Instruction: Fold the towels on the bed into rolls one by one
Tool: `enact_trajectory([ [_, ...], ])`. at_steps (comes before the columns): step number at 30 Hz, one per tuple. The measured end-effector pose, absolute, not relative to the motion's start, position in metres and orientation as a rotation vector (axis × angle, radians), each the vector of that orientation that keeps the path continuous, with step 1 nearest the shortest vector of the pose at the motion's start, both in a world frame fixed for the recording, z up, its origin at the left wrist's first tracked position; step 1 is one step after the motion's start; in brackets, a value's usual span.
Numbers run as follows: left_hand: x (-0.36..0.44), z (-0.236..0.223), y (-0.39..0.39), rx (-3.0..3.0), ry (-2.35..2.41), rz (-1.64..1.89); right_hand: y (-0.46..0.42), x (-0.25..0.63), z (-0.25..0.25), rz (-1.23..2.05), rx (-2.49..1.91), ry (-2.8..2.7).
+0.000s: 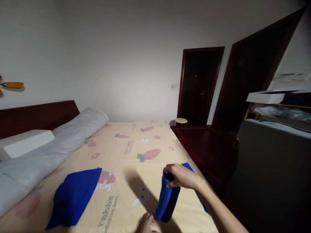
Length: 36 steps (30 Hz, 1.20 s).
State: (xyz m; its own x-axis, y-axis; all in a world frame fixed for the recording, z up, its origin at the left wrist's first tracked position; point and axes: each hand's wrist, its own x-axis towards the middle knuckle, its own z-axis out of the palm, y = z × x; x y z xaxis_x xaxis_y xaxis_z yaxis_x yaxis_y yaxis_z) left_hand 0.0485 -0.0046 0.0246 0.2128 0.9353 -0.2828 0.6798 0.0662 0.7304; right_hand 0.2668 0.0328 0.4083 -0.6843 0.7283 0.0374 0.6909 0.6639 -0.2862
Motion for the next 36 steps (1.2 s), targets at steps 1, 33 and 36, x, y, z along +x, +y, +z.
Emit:
enact_trajectory([
  [1,0.047,0.025,-0.005,1.705,1.531,0.408,0.032,0.274,0.412,0.372,-1.216,-2.72],
  [33,0.043,0.02,-0.008,1.852,1.538,0.412,0.111,0.41,0.29,-0.636,-1.469,-2.405],
  [36,0.045,0.022,-0.009,1.852,1.564,0.415,0.089,0.417,0.198,-0.506,-1.475,-2.542],
])
